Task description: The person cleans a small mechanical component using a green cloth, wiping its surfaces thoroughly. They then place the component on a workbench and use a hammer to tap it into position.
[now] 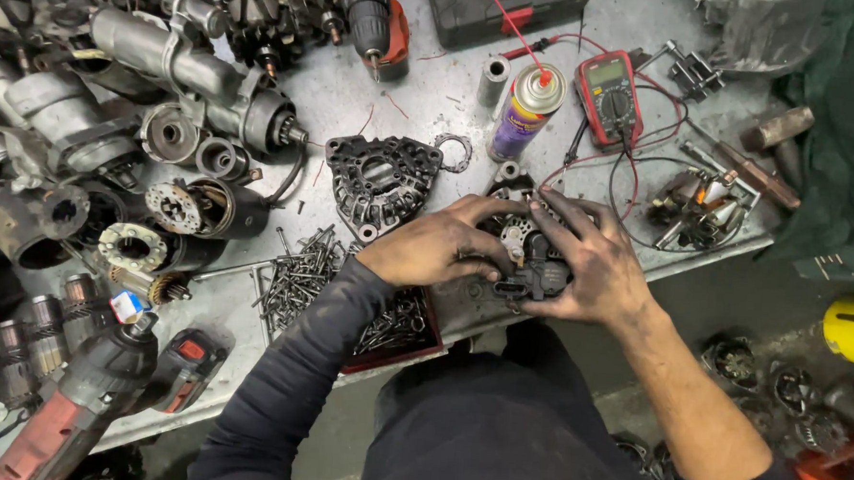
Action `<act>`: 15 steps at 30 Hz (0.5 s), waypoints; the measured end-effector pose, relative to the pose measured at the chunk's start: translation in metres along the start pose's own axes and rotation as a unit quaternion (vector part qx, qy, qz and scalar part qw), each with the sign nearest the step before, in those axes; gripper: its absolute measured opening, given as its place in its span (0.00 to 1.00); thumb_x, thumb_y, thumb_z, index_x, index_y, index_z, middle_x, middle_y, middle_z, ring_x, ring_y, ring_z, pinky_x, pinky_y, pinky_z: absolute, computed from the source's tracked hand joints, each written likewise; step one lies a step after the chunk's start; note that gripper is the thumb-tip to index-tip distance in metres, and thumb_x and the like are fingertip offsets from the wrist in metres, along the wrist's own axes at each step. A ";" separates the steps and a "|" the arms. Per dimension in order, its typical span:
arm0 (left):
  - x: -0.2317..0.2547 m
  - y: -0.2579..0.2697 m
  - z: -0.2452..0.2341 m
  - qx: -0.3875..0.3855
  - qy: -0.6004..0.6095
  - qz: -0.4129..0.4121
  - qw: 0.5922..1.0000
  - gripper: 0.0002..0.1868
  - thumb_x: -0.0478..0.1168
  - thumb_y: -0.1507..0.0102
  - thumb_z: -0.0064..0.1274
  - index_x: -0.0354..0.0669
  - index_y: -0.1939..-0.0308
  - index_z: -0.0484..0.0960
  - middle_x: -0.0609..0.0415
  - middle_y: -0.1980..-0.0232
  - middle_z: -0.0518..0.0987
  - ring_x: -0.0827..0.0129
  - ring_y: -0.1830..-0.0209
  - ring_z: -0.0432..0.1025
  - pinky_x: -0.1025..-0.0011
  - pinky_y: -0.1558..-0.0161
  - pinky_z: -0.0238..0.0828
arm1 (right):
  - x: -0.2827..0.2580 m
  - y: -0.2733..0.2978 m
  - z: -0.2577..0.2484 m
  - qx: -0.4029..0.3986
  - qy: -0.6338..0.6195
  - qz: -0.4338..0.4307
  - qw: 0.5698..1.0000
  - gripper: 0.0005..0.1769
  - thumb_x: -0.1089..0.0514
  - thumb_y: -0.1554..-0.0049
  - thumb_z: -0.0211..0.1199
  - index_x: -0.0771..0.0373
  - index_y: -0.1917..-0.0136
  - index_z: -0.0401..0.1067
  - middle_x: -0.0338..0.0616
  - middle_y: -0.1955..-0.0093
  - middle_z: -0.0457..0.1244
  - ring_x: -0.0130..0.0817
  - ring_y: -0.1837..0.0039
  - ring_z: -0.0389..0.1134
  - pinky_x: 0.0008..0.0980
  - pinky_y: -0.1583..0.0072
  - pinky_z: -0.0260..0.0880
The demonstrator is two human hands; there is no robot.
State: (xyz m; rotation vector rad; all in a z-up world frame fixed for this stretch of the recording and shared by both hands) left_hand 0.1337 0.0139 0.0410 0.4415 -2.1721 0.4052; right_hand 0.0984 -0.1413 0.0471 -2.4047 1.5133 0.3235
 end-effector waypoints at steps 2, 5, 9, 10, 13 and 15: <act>0.002 -0.001 -0.002 0.003 -0.032 -0.002 0.999 0.13 0.47 0.40 0.63 0.51 0.53 0.87 0.49 0.22 0.62 0.50 0.22 0.57 0.56 0.25 0.56 | 0.001 -0.003 0.002 -0.045 0.011 0.018 0.999 0.71 0.37 0.80 0.82 0.58 0.26 0.62 0.45 0.23 0.54 0.54 0.29 0.58 0.52 0.30 0.60; 0.008 0.001 -0.002 0.015 -0.058 0.011 0.998 0.15 0.47 0.40 0.63 0.52 0.50 0.87 0.47 0.23 0.61 0.49 0.23 0.58 0.57 0.26 0.57 | 0.001 -0.006 0.000 -0.052 -0.003 -0.021 0.998 0.69 0.38 0.78 0.82 0.59 0.26 0.62 0.47 0.22 0.54 0.56 0.27 0.57 0.52 0.30 0.60; 0.016 0.003 -0.002 0.027 -0.067 0.027 0.997 0.16 0.45 0.40 0.63 0.50 0.49 0.86 0.43 0.24 0.60 0.46 0.23 0.57 0.56 0.26 0.56 | 0.000 -0.010 -0.004 -0.056 -0.029 -0.040 0.997 0.67 0.38 0.77 0.82 0.58 0.26 0.62 0.47 0.22 0.53 0.57 0.27 0.56 0.53 0.30 0.60; 0.017 0.003 -0.002 0.032 -0.066 0.026 0.997 0.17 0.45 0.41 0.63 0.49 0.48 0.86 0.42 0.24 0.60 0.45 0.24 0.57 0.56 0.26 0.56 | 0.001 -0.010 -0.002 -0.068 -0.024 -0.025 0.997 0.67 0.39 0.77 0.82 0.57 0.27 0.63 0.45 0.22 0.54 0.56 0.27 0.56 0.53 0.30 0.61; 0.019 0.004 0.000 0.041 -0.071 0.021 0.996 0.18 0.44 0.42 0.62 0.48 0.49 0.85 0.41 0.24 0.60 0.45 0.24 0.57 0.55 0.26 0.56 | 0.002 -0.010 -0.002 -0.076 -0.029 -0.012 0.997 0.65 0.39 0.77 0.82 0.56 0.27 0.63 0.43 0.23 0.54 0.55 0.28 0.56 0.54 0.31 0.61; 0.019 0.006 0.002 0.045 -0.079 0.014 0.996 0.18 0.43 0.42 0.61 0.48 0.49 0.85 0.41 0.24 0.60 0.46 0.24 0.58 0.55 0.26 0.57 | 0.002 -0.010 -0.003 -0.070 -0.041 -0.014 0.997 0.64 0.39 0.76 0.81 0.56 0.28 0.63 0.43 0.23 0.54 0.55 0.28 0.56 0.54 0.31 0.62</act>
Point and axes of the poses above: each hand's wrist, its own y-axis away from the middle knuckle, its own z-axis out of the palm, x = y × z, the point moved 8 cm from there along -y, towards the middle knuckle
